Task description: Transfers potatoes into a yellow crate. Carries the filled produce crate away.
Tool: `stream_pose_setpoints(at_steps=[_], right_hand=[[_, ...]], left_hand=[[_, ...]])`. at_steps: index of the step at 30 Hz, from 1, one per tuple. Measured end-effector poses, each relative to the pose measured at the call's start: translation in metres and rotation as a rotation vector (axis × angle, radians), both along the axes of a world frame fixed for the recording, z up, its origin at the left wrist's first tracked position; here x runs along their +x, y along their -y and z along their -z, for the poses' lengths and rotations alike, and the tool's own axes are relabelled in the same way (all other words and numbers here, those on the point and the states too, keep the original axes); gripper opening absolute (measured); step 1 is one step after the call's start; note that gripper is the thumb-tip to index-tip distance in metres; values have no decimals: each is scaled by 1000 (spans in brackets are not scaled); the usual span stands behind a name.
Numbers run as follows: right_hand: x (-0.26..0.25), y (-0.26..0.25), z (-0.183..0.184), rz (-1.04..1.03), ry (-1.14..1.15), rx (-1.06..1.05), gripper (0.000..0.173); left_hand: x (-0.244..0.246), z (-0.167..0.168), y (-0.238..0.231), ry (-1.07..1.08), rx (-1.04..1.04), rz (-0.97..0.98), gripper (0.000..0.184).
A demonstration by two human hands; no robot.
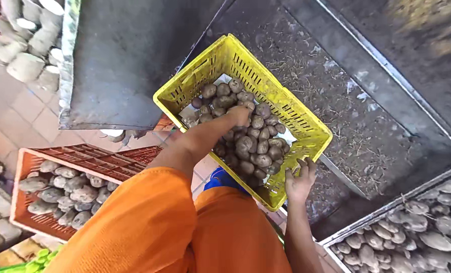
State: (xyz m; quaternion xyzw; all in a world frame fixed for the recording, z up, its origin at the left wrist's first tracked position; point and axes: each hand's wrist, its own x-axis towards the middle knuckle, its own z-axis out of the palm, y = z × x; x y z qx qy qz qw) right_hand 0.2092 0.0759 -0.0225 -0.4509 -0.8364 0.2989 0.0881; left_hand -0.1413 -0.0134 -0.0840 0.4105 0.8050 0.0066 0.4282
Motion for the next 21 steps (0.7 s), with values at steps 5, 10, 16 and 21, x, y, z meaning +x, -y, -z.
stream_pose_setpoints(at_steps=[5, 10, 16, 21], right_hand=[[-6, 0, -3, 130, -12, -143, 64], [-5, 0, 3, 124, -49, -137, 44], [-3, -1, 5, 107, -44, -114, 40], [-2, -1, 6, 101, -58, -106, 36]], left_hand=[[-23, -35, 37, 99, 48, -6, 63], [-43, -31, 63, 52, 9, -50, 57], [-47, -26, 40, -26, 105, -158, 54], [-55, -17, 19, 505, 172, -850, 52]])
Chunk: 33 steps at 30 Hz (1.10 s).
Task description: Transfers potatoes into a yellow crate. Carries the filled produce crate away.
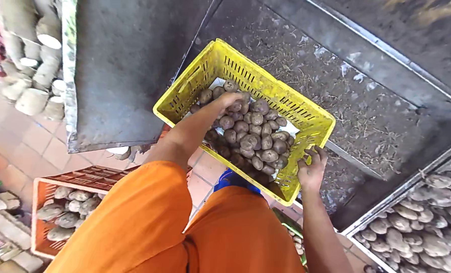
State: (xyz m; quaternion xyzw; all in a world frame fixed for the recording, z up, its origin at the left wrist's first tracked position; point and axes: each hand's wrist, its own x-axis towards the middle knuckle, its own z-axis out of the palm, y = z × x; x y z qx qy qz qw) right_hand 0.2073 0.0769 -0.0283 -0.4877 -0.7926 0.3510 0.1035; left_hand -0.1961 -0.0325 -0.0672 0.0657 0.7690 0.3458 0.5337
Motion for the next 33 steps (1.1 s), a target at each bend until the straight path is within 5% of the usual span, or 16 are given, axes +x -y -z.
stream_pose_setpoints(at_steps=[2, 5, 7, 12, 16, 19, 23, 25, 28, 31, 33], right_hand=[[-3, -1, -2, 10, -10, -7, 34], [-2, -2, -1, 20, 15, -3, 32], [-3, -3, -2, 35, 47, -7, 31], [-4, -4, -5, 33, 71, 1, 32], [5, -2, -10, 11, 55, 55, 37], [12, 17, -46, 105, -261, -123, 47], [42, 45, -98, -15, -721, -552, 86], [69, 55, -110, -39, -758, -519, 89], [129, 75, -106, 179, -829, -460, 68], [207, 110, -84, 458, -1225, -733, 52], [258, 147, -61, 574, -1508, -962, 55]], left_hand=[[-2, 10, -19, -118, -71, 102, 55], [5, 29, -40, -473, -255, 758, 71], [11, 30, -46, -555, -310, 919, 71], [-5, 28, -28, -285, -12, 531, 77], [33, -41, -3, 79, 264, 274, 71], [88, -98, 6, 235, 469, 250, 75], [189, -136, -4, 319, 655, 386, 95], [249, -150, -10, 291, 679, 493, 89], [329, -159, -4, 180, 693, 497, 57], [411, -152, 2, 112, 709, 400, 28], [475, -135, 17, 19, 756, 538, 21]])
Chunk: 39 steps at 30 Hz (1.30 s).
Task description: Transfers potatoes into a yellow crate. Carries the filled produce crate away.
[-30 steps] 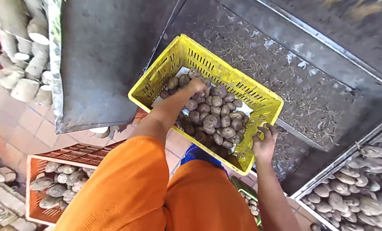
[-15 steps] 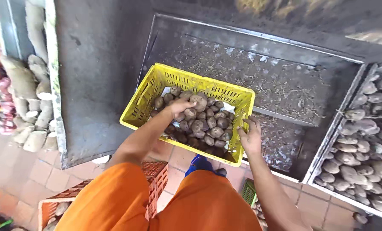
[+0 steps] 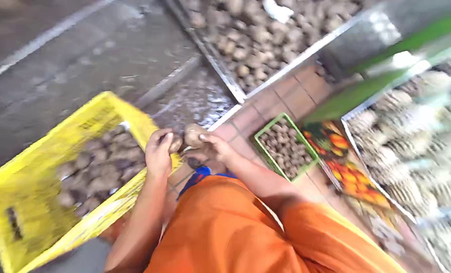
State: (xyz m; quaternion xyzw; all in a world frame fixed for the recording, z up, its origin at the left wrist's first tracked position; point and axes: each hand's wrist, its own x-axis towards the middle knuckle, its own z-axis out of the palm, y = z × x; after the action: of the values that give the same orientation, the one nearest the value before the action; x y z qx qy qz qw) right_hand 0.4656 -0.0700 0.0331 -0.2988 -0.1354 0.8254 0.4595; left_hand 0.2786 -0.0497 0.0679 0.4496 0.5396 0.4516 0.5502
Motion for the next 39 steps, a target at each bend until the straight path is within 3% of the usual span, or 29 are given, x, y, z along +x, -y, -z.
stream_pose_setpoints(at_steps=[3, 6, 11, 16, 19, 20, 22, 24, 25, 28, 32, 36, 39], right_hand=[[59, 53, 42, 154, -281, -154, 70], [130, 108, 83, 361, -262, -273, 75], [251, 193, 160, 736, 32, -529, 62], [367, 247, 200, 1161, 98, -622, 69], [397, 264, 225, 1189, 385, -971, 77], [393, 264, 231, 1059, 561, -1104, 72], [371, 254, 235, 522, 920, -1133, 57], [340, 228, 246, 51, 1174, -908, 52], [315, 210, 247, -63, 1194, -787, 49], [213, 150, 227, -76, 940, -562, 43], [82, 55, 153, -54, 725, -265, 38], [-37, -35, 60, -39, 706, 101, 31], [-112, -82, 11, -135, 852, 275, 44]], left_hand=[[78, 25, 40, -237, 152, 406, 34], [112, 44, 64, -319, 62, 634, 44], [83, 59, 78, -607, -183, 675, 41], [41, 53, 108, -773, -381, 618, 39], [10, 51, 131, -786, -429, 543, 39], [-2, 47, 139, -794, -446, 510, 39], [-29, 35, 151, -805, -431, 431, 40], [-65, 20, 158, -747, -371, 274, 42], [-87, 6, 158, -698, -342, 174, 41], [-168, -39, 150, -623, -244, -122, 31], [-287, -67, 139, -818, -275, -433, 40], [-414, -39, 141, -1020, -454, -650, 53], [-471, -4, 123, -946, -661, -685, 74]])
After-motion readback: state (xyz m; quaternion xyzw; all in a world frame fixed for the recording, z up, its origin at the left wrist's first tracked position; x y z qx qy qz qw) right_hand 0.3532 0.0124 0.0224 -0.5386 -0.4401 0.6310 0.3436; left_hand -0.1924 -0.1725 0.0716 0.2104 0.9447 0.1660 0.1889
